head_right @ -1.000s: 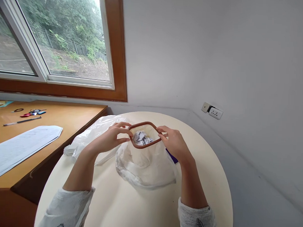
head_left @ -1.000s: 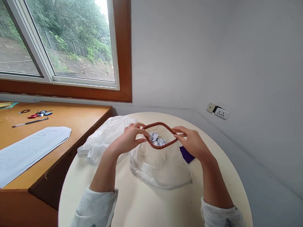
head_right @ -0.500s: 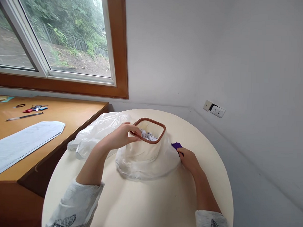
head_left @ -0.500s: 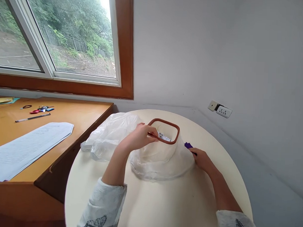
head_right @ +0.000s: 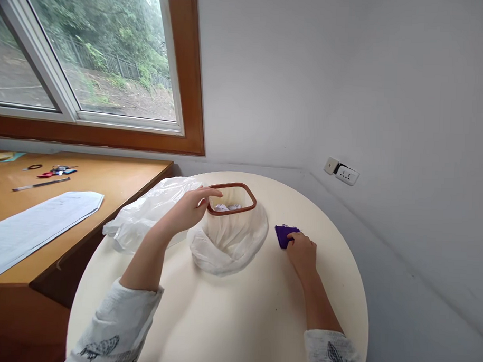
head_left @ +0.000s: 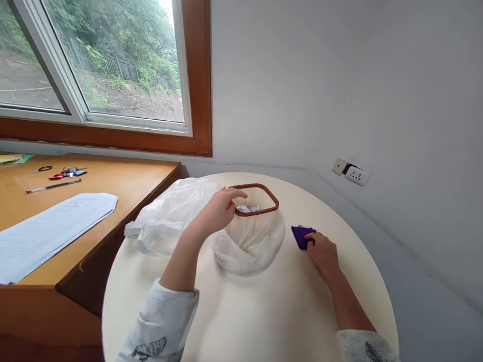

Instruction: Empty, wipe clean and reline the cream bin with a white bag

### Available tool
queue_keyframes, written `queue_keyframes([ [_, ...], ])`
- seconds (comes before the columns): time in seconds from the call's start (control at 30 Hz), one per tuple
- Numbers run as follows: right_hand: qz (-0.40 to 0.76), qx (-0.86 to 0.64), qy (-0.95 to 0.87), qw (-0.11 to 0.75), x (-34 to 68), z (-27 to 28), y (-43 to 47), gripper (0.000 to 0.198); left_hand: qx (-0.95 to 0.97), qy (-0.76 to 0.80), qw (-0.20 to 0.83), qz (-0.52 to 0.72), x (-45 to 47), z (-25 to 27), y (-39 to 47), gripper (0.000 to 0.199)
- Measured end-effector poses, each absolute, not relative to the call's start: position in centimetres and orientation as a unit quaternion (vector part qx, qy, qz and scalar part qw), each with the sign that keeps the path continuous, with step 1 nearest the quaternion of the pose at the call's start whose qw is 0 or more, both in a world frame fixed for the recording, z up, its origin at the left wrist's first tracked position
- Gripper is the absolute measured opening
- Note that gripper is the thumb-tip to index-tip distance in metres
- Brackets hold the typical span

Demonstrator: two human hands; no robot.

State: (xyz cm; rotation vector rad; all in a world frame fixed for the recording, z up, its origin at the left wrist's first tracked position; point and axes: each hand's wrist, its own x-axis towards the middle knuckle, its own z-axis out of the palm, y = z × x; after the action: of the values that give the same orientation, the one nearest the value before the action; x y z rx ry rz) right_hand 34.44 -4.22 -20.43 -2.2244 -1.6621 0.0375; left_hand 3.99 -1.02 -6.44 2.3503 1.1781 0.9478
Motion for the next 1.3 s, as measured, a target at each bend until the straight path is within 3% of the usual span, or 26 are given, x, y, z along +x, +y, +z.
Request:
queue_keyframes([
  [0.2, 0.019, -0.802, -0.581, 0.137, 34.4, -20.3, -4.1, 0.029, 0.873, 0.390, 0.156, 0.249, 2.1, -7.2, 0.0, 0.033],
  [0.43, 0.007, -0.798, -0.591, 0.114, 33.4, -19.9, -4.8, 0.024, 0.878, 0.360, 0.148, 0.280, 4.1, -7.7, 0.1, 0.024],
  [0.7, -0.002, -0.774, -0.618, 0.136, 31.4, -20.4, -5.9, 0.024, 0.835, 0.396, 0.021, 0.381, 7.6, -11.3, 3.1, 0.025],
  [1.0, 0.010, -0.722, -0.664, 0.196, 29.1, -20.5, -6.6, 0.023, 0.808, 0.444, -0.064, 0.382, 8.6, -11.4, 5.6, 0.026],
  [1.2, 0.039, -0.661, -0.708, 0.244, 27.7, -20.9, -6.6, 0.024, 0.861, 0.427, -0.037, 0.274, 8.3, -16.1, 0.2, 0.025],
  [1.3, 0.060, -0.616, -0.740, 0.262, 26.9, -20.7, -7.0, 0.023, 0.869, 0.446, -0.013, 0.216, 8.0, -18.8, -0.8, 0.037],
])
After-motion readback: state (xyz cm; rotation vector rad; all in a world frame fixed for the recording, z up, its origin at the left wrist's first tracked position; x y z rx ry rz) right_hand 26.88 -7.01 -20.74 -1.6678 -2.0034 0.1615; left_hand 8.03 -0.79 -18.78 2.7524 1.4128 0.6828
